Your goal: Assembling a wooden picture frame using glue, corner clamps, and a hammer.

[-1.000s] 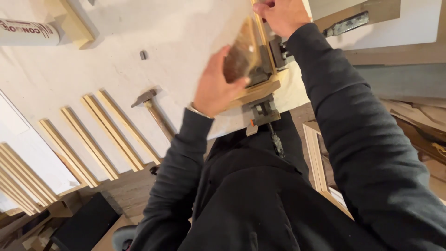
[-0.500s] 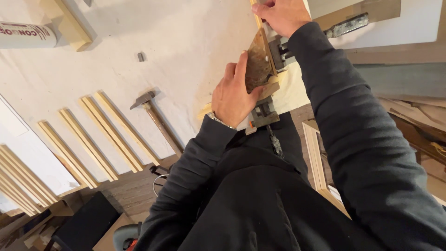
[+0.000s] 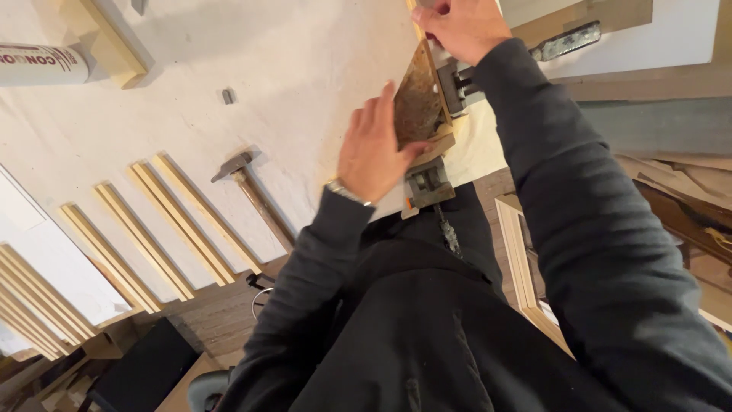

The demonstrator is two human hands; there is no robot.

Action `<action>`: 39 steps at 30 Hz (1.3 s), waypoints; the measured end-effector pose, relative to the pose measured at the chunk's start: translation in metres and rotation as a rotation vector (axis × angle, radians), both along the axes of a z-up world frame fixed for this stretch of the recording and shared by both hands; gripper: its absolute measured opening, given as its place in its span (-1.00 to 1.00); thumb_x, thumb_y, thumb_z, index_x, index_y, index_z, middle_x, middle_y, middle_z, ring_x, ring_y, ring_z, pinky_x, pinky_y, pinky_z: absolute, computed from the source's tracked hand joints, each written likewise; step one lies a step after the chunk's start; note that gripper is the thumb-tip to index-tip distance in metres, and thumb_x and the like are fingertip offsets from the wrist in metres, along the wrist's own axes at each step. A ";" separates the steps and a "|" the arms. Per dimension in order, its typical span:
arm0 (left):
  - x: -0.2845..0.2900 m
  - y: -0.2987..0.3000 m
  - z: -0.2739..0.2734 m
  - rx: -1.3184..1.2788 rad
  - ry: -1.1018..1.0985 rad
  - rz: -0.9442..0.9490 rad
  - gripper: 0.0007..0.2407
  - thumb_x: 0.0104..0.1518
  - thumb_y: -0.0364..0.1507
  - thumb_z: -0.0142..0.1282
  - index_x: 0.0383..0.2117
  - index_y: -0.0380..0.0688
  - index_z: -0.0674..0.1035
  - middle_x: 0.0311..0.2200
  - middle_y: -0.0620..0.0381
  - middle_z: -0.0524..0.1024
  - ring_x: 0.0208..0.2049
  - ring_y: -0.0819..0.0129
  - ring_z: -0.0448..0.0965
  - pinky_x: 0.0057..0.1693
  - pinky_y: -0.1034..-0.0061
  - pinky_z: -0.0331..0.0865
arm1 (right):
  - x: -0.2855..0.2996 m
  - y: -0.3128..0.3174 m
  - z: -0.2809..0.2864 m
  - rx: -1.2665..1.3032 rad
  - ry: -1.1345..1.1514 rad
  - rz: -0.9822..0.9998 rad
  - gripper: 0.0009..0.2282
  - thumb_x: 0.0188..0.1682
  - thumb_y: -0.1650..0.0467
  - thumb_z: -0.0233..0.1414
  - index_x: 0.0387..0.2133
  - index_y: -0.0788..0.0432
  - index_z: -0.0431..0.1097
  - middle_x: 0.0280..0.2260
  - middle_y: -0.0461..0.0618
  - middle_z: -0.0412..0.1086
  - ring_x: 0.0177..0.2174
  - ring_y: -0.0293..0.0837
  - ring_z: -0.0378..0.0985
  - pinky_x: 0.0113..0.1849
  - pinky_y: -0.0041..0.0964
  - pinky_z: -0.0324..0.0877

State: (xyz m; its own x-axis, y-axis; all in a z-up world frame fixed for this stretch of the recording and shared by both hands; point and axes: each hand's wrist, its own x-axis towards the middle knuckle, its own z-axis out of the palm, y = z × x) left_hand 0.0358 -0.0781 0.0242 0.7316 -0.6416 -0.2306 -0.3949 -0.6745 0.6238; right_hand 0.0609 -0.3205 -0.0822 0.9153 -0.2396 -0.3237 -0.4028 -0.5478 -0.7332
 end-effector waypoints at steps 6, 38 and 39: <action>0.017 0.072 0.024 -0.035 0.032 -0.211 -0.15 -0.25 -0.20 0.55 0.19 -0.31 0.31 0.08 -0.20 0.37 0.10 -0.14 0.35 0.17 0.13 0.25 | -0.032 -0.006 0.068 -0.017 -0.225 0.091 -0.79 0.23 0.29 0.18 -0.19 0.22 0.46 -0.29 0.00 0.52 -0.25 -0.14 0.63 -0.18 -0.18 0.52; -0.063 0.144 -0.017 -0.275 0.287 0.432 -0.29 -0.04 -0.63 0.36 0.31 -0.25 0.23 0.21 -0.09 0.18 -0.17 0.24 0.56 -0.02 0.46 0.54 | -0.187 0.039 0.142 -0.293 -0.358 -0.023 -0.80 0.08 0.50 0.26 -0.09 0.25 0.44 -0.01 0.09 0.47 0.01 0.09 0.51 0.06 -0.14 0.42; -0.065 0.140 -0.018 -0.337 0.291 0.475 -0.34 0.03 -0.63 0.33 0.30 -0.26 0.24 0.23 -0.09 0.19 -0.16 0.26 0.57 0.00 0.47 0.55 | -0.200 0.042 0.139 -0.292 -0.360 -0.100 -0.83 0.08 0.54 0.24 -0.13 0.27 0.43 -0.06 0.11 0.49 -0.06 0.08 0.57 0.00 -0.20 0.45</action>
